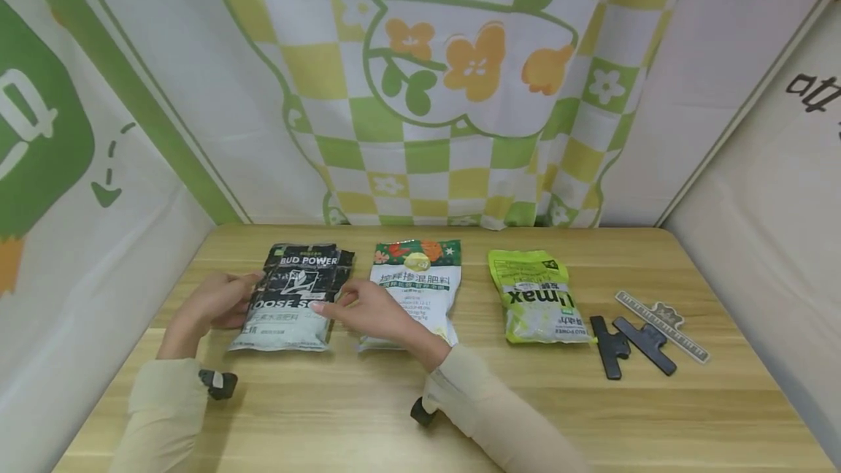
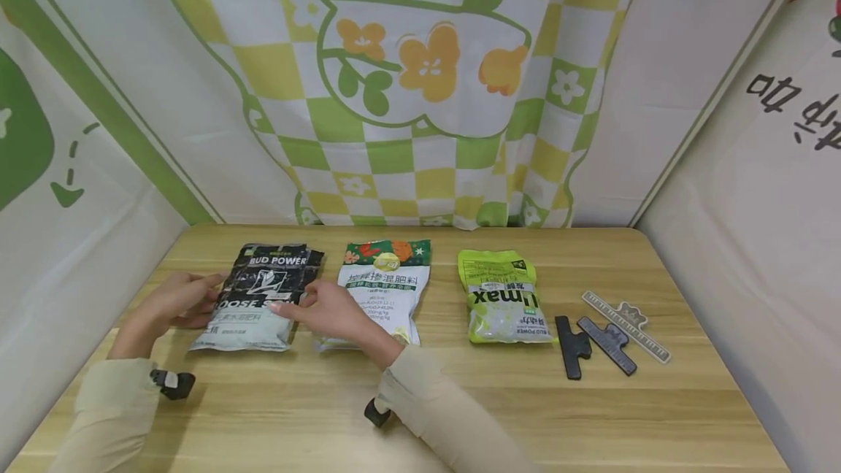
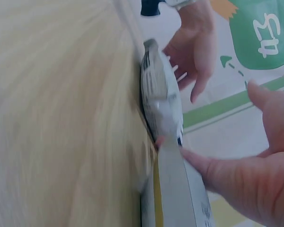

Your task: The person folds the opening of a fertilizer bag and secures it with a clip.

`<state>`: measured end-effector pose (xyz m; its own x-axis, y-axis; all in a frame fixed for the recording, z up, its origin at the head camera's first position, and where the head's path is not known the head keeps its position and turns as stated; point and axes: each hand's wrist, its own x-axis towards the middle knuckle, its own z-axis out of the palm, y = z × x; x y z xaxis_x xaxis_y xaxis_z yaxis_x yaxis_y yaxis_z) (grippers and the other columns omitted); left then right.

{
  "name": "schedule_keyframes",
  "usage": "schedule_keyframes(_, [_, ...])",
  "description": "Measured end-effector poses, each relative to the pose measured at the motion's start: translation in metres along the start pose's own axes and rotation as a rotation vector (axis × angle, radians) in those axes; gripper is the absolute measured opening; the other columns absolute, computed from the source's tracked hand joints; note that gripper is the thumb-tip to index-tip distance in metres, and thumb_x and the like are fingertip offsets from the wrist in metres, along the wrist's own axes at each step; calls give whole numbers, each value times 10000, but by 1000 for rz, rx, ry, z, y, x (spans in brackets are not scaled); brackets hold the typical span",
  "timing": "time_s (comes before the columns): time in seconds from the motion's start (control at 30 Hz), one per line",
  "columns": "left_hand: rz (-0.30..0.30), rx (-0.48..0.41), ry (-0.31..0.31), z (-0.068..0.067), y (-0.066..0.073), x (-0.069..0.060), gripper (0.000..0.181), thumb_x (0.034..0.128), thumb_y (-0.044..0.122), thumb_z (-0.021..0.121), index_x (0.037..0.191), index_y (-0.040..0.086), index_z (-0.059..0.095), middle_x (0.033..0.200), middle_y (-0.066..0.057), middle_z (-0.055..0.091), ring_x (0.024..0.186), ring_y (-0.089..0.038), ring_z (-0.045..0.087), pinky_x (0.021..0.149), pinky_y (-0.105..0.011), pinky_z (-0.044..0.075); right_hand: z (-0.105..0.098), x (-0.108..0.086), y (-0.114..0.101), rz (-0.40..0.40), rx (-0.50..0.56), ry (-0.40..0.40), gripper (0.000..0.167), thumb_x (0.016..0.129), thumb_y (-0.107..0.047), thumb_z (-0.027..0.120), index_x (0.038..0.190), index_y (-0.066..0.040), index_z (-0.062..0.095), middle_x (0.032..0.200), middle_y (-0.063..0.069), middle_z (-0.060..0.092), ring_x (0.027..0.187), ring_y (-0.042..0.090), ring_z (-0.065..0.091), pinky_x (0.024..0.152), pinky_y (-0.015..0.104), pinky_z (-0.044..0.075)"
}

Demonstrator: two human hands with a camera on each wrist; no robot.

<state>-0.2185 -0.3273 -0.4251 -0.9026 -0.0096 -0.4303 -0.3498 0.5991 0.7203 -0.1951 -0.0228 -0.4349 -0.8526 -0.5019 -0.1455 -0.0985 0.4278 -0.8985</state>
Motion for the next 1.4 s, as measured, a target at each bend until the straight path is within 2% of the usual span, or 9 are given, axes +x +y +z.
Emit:
schedule_keyframes(0.07, [-7, 5, 4, 1, 0, 0, 700, 1120, 447, 405, 1356, -207, 487, 937, -66, 664, 814, -111, 668, 781, -327, 667, 5, -1, -3, 58, 76, 14, 498, 945, -603, 712, 843, -132, 584, 688, -51, 524, 610, 90, 522, 650, 260, 456])
schedule_keyframes(0.23, [-52, 36, 17, 1, 0, 1, 620, 1089, 476, 482, 1207, -126, 568, 845, -18, 596, 755, -123, 616, 720, -304, 653, 20, -1, -11, 200, 260, 78, 486, 923, -501, 787, 777, -170, 462, 613, -46, 440, 563, 151, 588, 573, 274, 431])
schedule_keyframes(0.4, [-83, 64, 12, -1, 1, 0, 646, 1069, 507, 514, 1203, -122, 564, 876, -31, 588, 782, -144, 601, 718, -306, 638, 34, 6, -14, 245, 375, 100, 457, 945, -365, 797, 734, -141, 460, 699, 97, 647, 606, 204, 677, 594, 353, 628])
schedule_keyframes(0.47, [-83, 52, 6, -2, 1, -1, 679, 1069, 524, 507, 1222, -135, 548, 906, -49, 596, 798, -149, 604, 724, -311, 639, 38, 9, -13, 256, 412, 106, 367, 945, -331, 798, 814, -60, 587, 853, 183, 731, 728, 268, 767, 675, 413, 672])
schedule_keyframes(0.57, [-92, 40, 6, -5, 0, 0, 714, 1064, 555, 499, 1235, -138, 516, 939, -64, 604, 818, -152, 612, 728, -312, 640, 42, 14, -13, 280, 461, 111, 314, 938, -301, 800, 902, -12, 683, 810, 191, 748, 700, 263, 768, 672, 411, 672])
schedule_keyframes(0.8, [-103, 32, 13, -8, 0, 3, 746, 1054, 585, 506, 1236, -138, 498, 970, -80, 611, 836, -154, 619, 746, -315, 648, 43, 23, -16, 304, 444, 125, 206, 932, -274, 796, 973, -88, 720, 820, 115, 736, 669, 271, 738, 648, 414, 665])
schedule_keyframes(1.03, [-110, 55, 35, -3, 0, 4, 634, 1045, 547, 547, 1132, -81, 552, 873, -27, 603, 760, -132, 618, 695, -305, 643, 45, 30, -17, 298, 428, 142, 153, 916, -129, 800, 973, -47, 684, 773, 100, 678, 569, 229, 649, 633, 431, 665])
schedule_keyframes(1.27, [-38, 243, 69, 1, 4, 8, 607, 1016, 575, 586, 942, -26, 618, 790, -52, 611, 712, -174, 590, 644, -301, 551, 47, 30, -15, 282, 385, 175, 119, 902, -35, 793, 961, -28, 690, 745, 90, 698, 543, 211, 652, 618, 417, 662])
schedule_keyframes(1.4, [-15, 312, 56, 5, 5, 10, 549, 1003, 562, 611, 805, 53, 552, 723, -21, 526, 658, -165, 515, 626, -296, 481, 50, 28, -13, 270, 400, 195, 148, 864, 5, 813, 941, -16, 688, 745, 83, 698, 528, 190, 639, 597, 402, 657])
